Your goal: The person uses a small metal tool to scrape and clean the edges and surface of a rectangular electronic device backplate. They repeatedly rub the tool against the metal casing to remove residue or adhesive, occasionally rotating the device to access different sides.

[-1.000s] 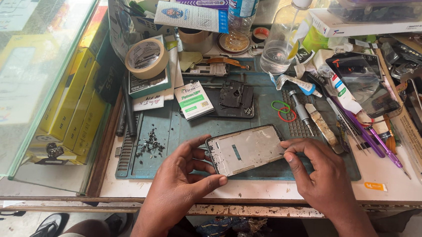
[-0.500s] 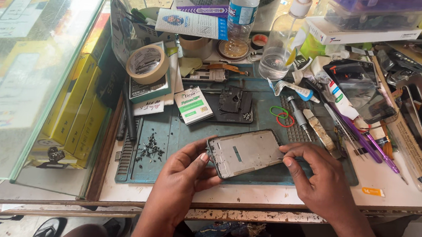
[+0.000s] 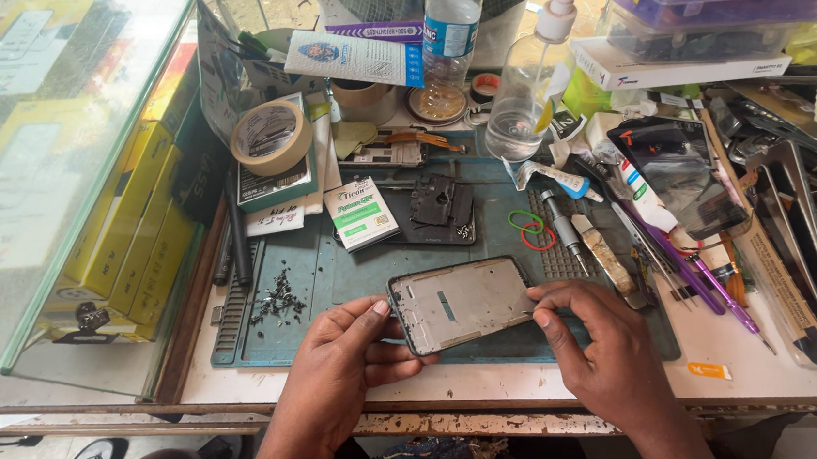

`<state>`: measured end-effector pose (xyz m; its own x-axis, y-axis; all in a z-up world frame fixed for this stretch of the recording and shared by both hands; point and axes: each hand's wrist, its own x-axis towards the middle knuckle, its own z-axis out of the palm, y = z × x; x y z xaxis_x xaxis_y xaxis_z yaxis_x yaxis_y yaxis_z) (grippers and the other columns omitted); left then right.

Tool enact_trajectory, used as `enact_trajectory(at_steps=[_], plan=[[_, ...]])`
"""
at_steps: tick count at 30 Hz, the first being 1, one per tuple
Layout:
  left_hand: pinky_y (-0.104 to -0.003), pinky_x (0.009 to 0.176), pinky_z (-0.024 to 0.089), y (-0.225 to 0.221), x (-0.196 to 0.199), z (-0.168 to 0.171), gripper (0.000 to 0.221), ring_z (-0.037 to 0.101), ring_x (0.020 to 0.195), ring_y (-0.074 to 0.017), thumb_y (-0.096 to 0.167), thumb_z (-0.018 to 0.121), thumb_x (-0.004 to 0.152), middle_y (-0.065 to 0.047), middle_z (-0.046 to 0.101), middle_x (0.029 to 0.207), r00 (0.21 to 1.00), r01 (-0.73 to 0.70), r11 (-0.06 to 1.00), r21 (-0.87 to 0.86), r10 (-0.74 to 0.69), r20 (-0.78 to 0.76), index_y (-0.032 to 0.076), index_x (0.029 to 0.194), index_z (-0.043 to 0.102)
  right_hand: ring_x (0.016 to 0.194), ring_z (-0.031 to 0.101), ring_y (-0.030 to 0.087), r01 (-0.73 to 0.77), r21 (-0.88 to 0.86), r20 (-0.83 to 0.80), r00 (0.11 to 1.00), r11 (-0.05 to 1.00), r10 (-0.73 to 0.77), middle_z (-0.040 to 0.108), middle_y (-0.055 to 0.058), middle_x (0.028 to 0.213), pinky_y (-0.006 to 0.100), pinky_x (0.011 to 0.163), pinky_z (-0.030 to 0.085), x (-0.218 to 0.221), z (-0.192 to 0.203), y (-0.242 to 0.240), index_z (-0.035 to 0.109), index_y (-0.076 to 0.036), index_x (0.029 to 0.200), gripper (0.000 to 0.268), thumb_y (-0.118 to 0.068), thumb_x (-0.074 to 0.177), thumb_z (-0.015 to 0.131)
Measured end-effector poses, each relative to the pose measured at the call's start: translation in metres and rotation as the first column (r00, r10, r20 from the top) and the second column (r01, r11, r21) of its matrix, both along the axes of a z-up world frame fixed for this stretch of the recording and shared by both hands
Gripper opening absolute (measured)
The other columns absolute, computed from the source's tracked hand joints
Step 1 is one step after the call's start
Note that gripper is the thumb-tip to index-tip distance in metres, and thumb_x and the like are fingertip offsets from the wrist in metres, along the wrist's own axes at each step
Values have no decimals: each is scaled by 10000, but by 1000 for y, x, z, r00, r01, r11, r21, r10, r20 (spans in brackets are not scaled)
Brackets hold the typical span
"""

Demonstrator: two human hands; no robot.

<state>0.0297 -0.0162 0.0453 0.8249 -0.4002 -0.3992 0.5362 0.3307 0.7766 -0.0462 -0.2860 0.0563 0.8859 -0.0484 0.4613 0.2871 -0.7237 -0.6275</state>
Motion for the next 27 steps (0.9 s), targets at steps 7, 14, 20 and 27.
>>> enact_trajectory(at_steps=[7,14,20,27], plan=[[-312,614,646,2,-4,4,301,739,638,-204,185,563,977,-116,706,828,999,-37,976,215,29,42,-65,1112,665,1033,749,244,-9,-9,8,1000,1000,9,771,100,1077,368,863,581,0,-1,-1,670,-20,969,118,-132,934,683],[-309,619,639,8,-4,11,385,752,680,-215,199,578,993,-209,724,899,993,7,957,290,-41,113,-113,1201,664,1029,746,246,-8,-17,29,1000,1000,9,771,103,1073,371,873,574,-1,1,-1,666,-15,971,118,-126,937,684],[-314,672,652,2,-24,21,619,770,784,-202,158,661,937,-148,776,991,995,-23,942,335,-12,102,-35,1492,466,1021,750,247,-7,-28,42,999,1000,8,768,99,1058,369,861,577,-3,2,4,668,-16,966,117,-126,930,688],[-335,739,653,-15,-38,25,781,760,862,-179,58,650,896,-176,758,974,982,-45,951,306,-14,187,71,1613,340,1003,749,199,-15,15,93,996,1000,14,765,83,1083,339,831,583,-1,8,2,665,-29,1002,116,-143,979,674]])
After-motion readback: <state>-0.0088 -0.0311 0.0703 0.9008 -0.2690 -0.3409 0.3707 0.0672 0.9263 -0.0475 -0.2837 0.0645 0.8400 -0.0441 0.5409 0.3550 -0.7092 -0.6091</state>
